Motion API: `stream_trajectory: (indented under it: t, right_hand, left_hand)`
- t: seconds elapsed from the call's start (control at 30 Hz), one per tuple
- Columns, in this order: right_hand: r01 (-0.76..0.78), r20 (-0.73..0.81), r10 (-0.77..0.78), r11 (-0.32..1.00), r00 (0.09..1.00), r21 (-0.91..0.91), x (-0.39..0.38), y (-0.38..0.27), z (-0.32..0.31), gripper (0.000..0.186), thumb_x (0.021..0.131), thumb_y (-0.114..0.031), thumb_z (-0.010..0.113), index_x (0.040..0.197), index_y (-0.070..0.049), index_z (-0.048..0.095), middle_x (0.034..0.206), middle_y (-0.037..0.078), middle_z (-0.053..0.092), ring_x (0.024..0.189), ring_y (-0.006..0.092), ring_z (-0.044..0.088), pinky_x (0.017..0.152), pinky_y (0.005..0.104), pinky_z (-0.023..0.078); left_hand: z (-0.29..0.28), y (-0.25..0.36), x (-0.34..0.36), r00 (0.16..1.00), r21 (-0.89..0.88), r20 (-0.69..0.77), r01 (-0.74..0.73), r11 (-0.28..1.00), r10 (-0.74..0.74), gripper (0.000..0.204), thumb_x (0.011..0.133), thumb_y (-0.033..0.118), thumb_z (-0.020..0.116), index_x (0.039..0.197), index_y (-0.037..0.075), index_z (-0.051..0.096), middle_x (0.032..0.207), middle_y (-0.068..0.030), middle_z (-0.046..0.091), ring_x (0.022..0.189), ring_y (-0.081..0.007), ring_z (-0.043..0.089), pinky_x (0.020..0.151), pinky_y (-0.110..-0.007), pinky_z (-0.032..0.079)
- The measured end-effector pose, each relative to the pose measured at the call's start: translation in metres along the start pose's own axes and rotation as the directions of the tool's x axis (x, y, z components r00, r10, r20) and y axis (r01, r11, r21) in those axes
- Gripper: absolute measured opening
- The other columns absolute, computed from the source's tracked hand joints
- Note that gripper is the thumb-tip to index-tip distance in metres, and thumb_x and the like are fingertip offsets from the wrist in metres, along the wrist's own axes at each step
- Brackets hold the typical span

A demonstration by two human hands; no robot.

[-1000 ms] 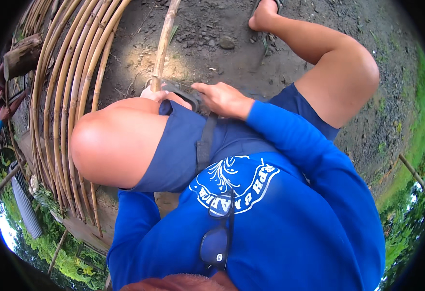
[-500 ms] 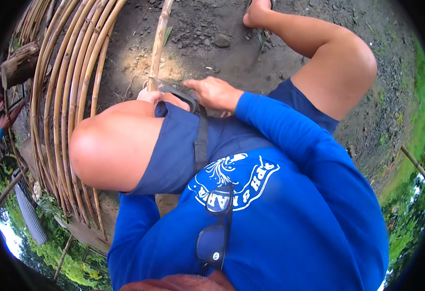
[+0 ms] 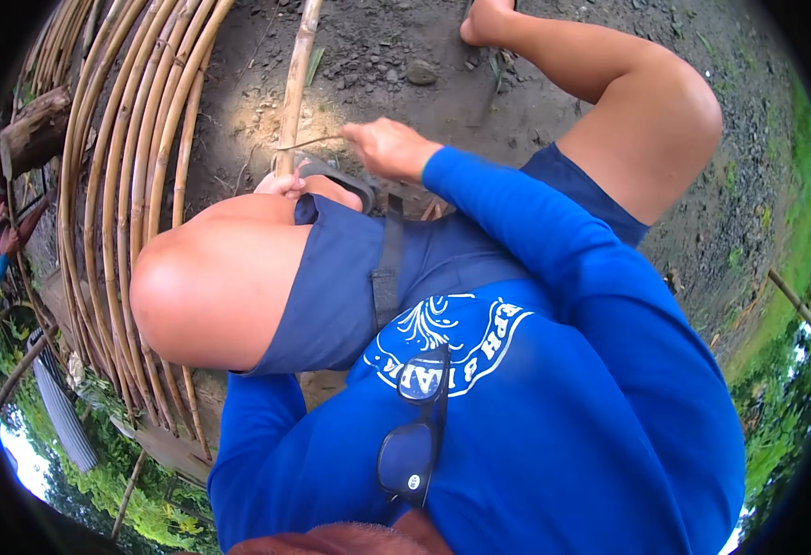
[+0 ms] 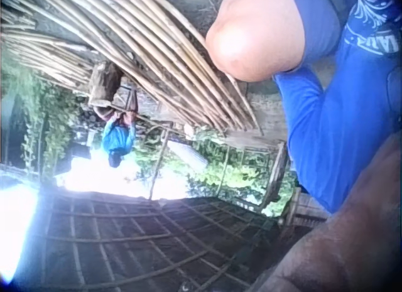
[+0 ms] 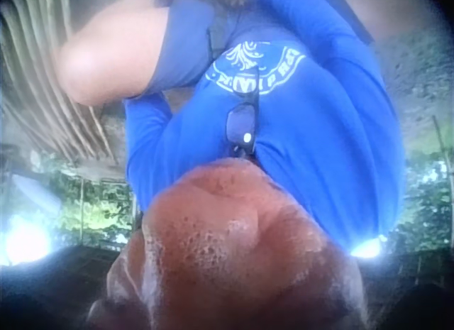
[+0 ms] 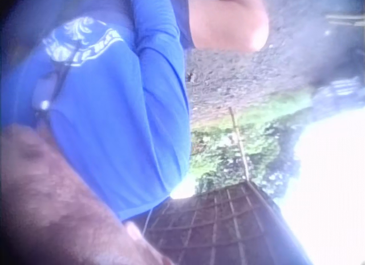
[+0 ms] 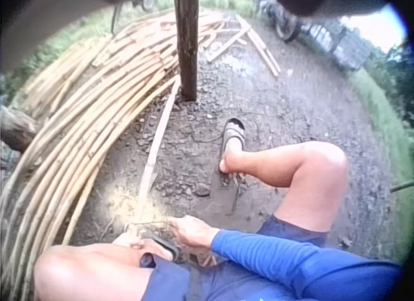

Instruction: The person cuts bamboo poles using a wire saw, placing each cut pole onto a stack and picking up another pole to score and cut.

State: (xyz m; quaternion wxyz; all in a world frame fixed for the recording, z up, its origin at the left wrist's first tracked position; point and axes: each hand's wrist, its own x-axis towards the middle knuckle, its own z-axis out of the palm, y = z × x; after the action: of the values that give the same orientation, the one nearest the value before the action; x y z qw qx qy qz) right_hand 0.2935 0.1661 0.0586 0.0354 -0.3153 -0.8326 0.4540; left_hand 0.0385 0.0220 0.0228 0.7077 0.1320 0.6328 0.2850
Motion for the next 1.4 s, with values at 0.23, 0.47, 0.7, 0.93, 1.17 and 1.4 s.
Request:
stream_trajectory:
  t: [0.23,0.47,0.7,0.93,1.17,1.4]
  right_hand:
    - [0.044,0.203,-0.039,0.999,0.978,-0.02,-0.028,-0.02,0.012,0.045,0.107,-0.028,0.057,0.148,-0.009,0.057,0.102,0.028,0.076,0.095,0.0497,0.073,0.083,0.058,0.058]
    - [0.033,0.082,-0.032,0.999,0.996,-0.018,-0.033,-0.033,-0.002,0.025,0.109,-0.026,0.053,0.121,-0.004,0.059,0.102,0.03,0.075,0.099,0.0508,0.072,0.083,0.061,0.055]
    - [0.082,0.193,-0.061,0.991,0.979,-0.106,0.017,-0.046,0.03,0.024,0.1,-0.023,0.058,0.112,-0.002,0.06,0.091,0.028,0.076,0.088,0.0493,0.074,0.077,0.0589,0.058]
    - [-0.01,0.157,0.027,0.994,0.987,-0.107,-0.029,-0.037,-0.015,0.019,0.104,-0.022,0.056,0.109,-0.004,0.06,0.084,0.03,0.072,0.083,0.0517,0.072,0.074,0.0619,0.056]
    - [-0.048,0.188,0.061,0.996,0.98,-0.07,-0.013,-0.04,0.006,0.022,0.105,-0.024,0.055,0.108,-0.003,0.061,0.086,0.031,0.073,0.084,0.0521,0.072,0.075,0.0619,0.055]
    - [0.06,0.135,-0.048,0.995,0.99,-0.08,-0.002,-0.034,0.001,0.022,0.108,-0.024,0.058,0.113,-0.002,0.055,0.08,0.03,0.069,0.08,0.0523,0.07,0.07,0.0623,0.053]
  left_hand:
    - [0.008,-0.004,-0.027,0.997,-0.077,0.029,0.072,0.994,-0.07,0.029,0.103,0.021,0.074,0.121,0.0,0.065,0.1,-0.0139,0.076,0.084,-0.0228,0.076,0.077,-0.037,0.064]
    - [0.015,0.016,-0.021,1.0,-0.038,-0.012,0.022,0.999,-0.023,0.029,0.103,0.022,0.074,0.12,0.0,0.065,0.1,-0.0145,0.076,0.082,-0.0235,0.076,0.077,-0.037,0.064]
    - [-0.02,-0.006,0.002,0.994,0.062,-0.08,0.084,0.995,-0.079,0.028,0.103,0.022,0.074,0.118,0.0,0.065,0.099,-0.0151,0.077,0.081,-0.0242,0.077,0.077,-0.037,0.065]
    - [0.023,0.065,-0.06,0.935,-0.26,0.273,0.298,0.918,-0.226,0.029,0.103,0.021,0.074,0.116,-0.001,0.062,0.101,-0.0158,0.076,0.08,-0.0225,0.076,0.073,-0.034,0.063]
    - [0.009,0.047,-0.055,0.944,-0.208,0.252,0.269,0.94,-0.214,0.031,0.103,0.023,0.074,0.117,-0.002,0.063,0.102,-0.0163,0.077,0.081,-0.0228,0.076,0.072,-0.035,0.061]
    - [0.001,0.053,-0.048,0.965,-0.151,0.21,0.187,0.971,-0.154,0.033,0.104,0.026,0.074,0.118,-0.002,0.063,0.104,-0.0167,0.077,0.083,-0.0231,0.076,0.071,-0.035,0.06]
